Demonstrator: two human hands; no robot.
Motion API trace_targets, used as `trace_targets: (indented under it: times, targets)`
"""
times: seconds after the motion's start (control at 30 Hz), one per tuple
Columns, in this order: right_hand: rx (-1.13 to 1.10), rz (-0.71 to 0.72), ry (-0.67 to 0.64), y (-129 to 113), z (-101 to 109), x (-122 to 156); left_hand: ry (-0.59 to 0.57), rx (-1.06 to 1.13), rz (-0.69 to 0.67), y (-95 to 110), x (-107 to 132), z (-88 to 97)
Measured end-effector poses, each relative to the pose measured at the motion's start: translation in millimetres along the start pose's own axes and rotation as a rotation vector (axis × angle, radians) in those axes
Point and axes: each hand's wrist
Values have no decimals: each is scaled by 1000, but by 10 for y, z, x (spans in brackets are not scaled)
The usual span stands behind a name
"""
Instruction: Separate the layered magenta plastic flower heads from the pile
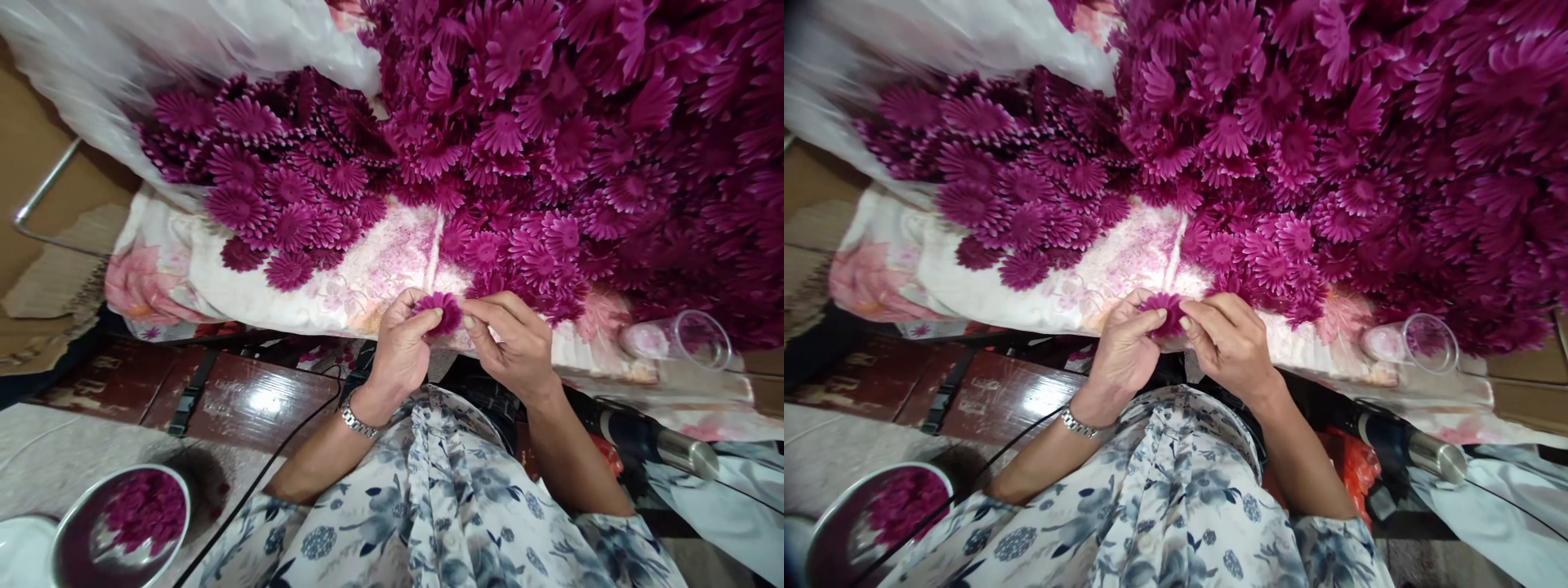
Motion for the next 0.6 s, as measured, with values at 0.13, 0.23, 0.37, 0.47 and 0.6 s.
trace_targets:
  times: [0.13,0.23,0.37,0.47,0.6]
  targets:
    - [-47,-34,73,-89,-63,8,-22,-3,-21,-4,21,-12]
    - [-103,-68,27,-103,-141,-9,-98,57,4,-5,29,-19]
    - [-158,-146,-17,-27,-217,5,-160,114,124,-15,18,13]
    - [-167,-216,-25,9,-225,15,-161,116,119,-30,9,39]
    - [-161,-261,-26,-12,-214,-1,-199,62,110,-45,20,50]
Point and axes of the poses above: each hand's wrist, its own x-axis away from the middle knuckle, its own z-axis out of the back of the hand, y = z × x, and after that the axes turned 9 degrees about y, right-handed
